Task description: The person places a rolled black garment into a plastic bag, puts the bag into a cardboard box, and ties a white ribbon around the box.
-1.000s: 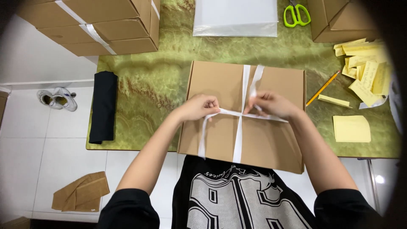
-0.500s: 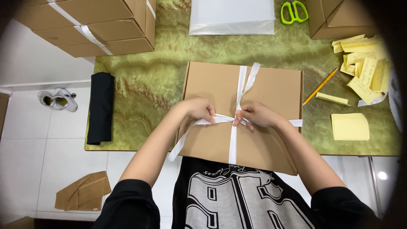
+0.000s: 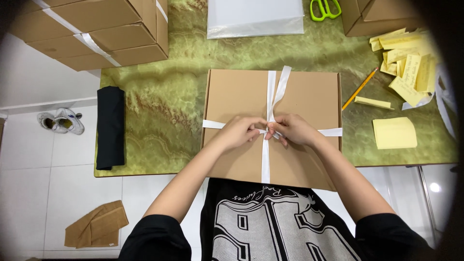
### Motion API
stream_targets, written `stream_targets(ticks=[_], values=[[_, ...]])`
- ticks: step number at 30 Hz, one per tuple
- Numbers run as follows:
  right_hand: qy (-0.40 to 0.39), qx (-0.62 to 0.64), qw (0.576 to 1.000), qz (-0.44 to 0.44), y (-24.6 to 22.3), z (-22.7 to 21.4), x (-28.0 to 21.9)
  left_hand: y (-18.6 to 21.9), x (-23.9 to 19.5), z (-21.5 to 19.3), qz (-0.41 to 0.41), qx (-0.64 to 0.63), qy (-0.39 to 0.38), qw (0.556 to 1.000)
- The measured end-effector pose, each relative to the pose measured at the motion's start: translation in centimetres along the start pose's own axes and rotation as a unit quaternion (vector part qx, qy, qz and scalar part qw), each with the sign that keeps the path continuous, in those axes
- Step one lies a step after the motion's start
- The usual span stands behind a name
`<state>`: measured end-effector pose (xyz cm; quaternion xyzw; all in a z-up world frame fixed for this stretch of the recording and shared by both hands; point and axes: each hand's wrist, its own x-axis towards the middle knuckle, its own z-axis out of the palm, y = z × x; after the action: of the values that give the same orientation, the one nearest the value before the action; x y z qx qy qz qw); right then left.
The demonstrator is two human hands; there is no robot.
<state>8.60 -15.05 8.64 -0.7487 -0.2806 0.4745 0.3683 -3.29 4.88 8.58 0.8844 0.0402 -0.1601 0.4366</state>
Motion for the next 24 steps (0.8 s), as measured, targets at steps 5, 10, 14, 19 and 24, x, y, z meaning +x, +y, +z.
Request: stream_targets(ticks=[5, 10, 14, 19, 24], values=[[0.025, -0.097, 0.995, 0.0, 0.5, -0.1, -0.3, -2.2, -0.4, 3.7, 0.08, 0.121, 0.042, 0.988], [0.051, -0.151, 0.987, -0.002, 0.6, 0.2, -0.4, -2.5, -0.7, 5.9, 0.127, 0.265, 0.113, 0.949], [0.116, 0.053, 0.992, -0.014, 4.0, 0.7, -2.9, -0.9, -1.9, 4.8, 0.136, 0.301, 0.125, 0.936], [0.364, 0.228, 0.9, -0.073, 9.4, -0.5, -7.1, -4.2, 0.1, 6.6, 0.134, 0.279, 0.122, 0.943], [0.515, -0.016, 0.857, -0.022, 12.6, -4.3, -11.3, -5.3, 0.9, 7.5, 0.136, 0.283, 0.118, 0.942]])
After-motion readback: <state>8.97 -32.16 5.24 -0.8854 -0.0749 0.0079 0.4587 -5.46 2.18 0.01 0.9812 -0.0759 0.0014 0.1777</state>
